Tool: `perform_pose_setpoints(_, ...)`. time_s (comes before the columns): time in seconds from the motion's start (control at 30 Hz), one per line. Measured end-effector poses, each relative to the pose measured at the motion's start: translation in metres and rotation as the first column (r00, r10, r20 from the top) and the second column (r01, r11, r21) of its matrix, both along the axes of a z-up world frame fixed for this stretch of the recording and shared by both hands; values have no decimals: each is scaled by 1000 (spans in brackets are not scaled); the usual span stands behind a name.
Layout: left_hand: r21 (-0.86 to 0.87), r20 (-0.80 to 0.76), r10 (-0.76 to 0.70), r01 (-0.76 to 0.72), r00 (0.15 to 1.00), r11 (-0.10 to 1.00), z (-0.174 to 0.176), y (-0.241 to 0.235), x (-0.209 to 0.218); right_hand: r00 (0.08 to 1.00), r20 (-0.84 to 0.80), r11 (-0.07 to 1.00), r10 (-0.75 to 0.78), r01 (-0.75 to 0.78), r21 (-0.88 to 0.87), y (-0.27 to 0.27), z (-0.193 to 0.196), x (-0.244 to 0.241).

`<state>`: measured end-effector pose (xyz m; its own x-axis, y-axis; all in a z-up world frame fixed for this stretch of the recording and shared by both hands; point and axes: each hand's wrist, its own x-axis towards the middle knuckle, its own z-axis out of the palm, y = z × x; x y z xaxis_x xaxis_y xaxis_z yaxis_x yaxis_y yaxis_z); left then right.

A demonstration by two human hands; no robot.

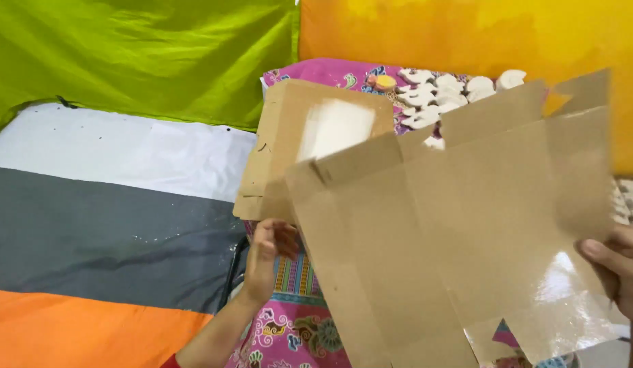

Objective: The person assembles a flat cardboard box by folding its sides and securing the flaps with adhesive tape. The person then opens the box to show the interior.

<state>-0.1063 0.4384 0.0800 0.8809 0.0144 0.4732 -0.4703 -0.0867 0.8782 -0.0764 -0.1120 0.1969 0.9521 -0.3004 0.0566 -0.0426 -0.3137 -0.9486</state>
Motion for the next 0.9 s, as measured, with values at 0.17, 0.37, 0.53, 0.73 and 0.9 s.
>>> perform_pose_setpoints(0.17, -694, -572, -479, -81, 666, 716, -11, -18, -53, 827, -283, 874, 485, -455, 169, 1, -39, 1)
perform_pose_setpoints(0.37, -365, -879, -355, 31, 319, 931, 27, -27, -88, 610, -626, 783, 485, -622, 1, 51, -33, 9)
perform_pose_setpoints(0.53, -9, -860, -232, 441, 455, 898, -9, -23, -83, 629, -720, 649, 292, -684, -334, 84, -47, 16)
perform_pose_setpoints(0.73, 632, -691, 175, 468, 701, 618, 12, -33, -57, 731, -659, 342, 176, -673, -656, 98, -61, 8)
perform_pose_setpoints(0.9, 772, -479, 204, 299, 854, 561, 22, -58, -22, 819, -462, 253, 340, -553, -794, 89, -82, -19)
